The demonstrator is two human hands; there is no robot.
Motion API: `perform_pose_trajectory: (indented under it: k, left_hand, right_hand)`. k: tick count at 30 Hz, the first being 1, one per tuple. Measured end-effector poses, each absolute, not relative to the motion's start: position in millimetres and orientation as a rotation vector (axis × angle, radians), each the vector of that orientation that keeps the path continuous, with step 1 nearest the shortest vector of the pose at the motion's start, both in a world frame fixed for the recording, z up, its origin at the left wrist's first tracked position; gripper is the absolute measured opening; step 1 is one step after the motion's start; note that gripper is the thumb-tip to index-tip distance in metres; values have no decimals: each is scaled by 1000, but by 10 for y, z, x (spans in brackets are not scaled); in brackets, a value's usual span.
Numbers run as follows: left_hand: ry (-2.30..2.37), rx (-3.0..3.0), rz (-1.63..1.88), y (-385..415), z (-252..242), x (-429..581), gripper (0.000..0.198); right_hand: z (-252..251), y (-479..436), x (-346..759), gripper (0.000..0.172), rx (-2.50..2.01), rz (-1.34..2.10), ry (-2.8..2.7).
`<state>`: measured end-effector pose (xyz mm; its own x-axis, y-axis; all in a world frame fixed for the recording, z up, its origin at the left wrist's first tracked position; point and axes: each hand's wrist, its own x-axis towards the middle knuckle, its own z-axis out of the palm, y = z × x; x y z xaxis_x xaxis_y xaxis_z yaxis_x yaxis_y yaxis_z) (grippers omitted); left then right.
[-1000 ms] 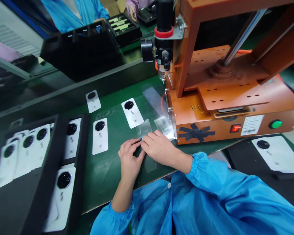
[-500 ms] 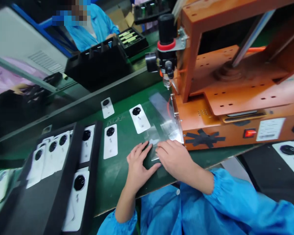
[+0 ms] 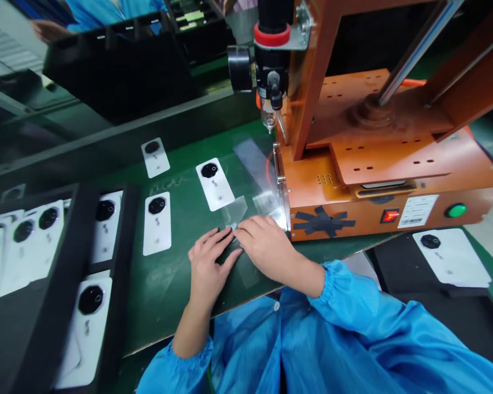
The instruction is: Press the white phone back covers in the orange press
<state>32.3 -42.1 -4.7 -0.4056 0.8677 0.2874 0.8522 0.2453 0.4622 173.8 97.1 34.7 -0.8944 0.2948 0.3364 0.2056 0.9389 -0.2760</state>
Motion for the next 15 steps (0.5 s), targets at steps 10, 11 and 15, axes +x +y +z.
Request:
perform_pose_trajectory:
  k: [10,11,15]
  left_hand:
    - [2471,1711,852,-431,-57,339,19]
    - [2470,1703,844,-430,-45,344,23]
    - [2425,1685,750,-431,49,385,45]
  right_hand:
    - [417,947,1613,25,-16,-89,-2816]
    - [415,949,1609,26,2,-114,-2810]
    - [452,910,1735,25,12,-123,-2813]
